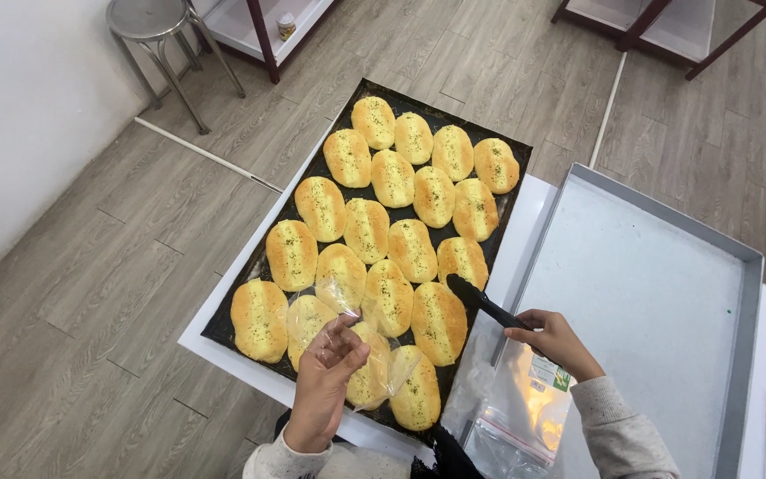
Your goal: Using tongs to pick up individual loaves of bread from a tray and placing them into plastic bags.
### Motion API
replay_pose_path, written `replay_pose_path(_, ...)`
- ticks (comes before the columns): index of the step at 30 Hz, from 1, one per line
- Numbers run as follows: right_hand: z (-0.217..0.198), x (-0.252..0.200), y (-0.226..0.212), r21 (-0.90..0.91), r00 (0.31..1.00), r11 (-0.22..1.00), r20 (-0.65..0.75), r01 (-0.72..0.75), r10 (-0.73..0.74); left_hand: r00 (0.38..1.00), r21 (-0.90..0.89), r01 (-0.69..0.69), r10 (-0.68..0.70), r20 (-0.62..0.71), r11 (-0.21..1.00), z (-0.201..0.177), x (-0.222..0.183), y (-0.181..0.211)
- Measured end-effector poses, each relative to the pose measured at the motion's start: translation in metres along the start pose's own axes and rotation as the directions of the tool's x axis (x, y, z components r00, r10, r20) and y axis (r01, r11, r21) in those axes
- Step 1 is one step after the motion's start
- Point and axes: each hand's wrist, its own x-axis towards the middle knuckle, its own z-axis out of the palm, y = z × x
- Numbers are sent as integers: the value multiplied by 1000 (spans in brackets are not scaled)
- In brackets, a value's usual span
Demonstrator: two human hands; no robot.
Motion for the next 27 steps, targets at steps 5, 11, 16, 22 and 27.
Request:
replay_pose_path(5,-4,-7,-12,-101,1000,995,-19,-5,3,999,36,2,0,-50,999,-5,3,0)
replay_pose_path(11,-2,-9,-13,-53,997,998,69,31,-27,999,15,3,-2,-41,1000,-1,2,-2)
replay_pose_path(16,-3,-1,-3,-171,999,985,17,34,-32,1000,17,13,-13,-12,1000,5,-1,-3)
replay_pose_path(22,-6,16,16,-268,994,959,-22,94,-104,1000,38,-16,17,-14,999,1,-3,0)
replay_pose_path(27,-6,20,24,-308,991,946,-46,106,-126,999,63,-31,33,-29,998,-4,-5,1)
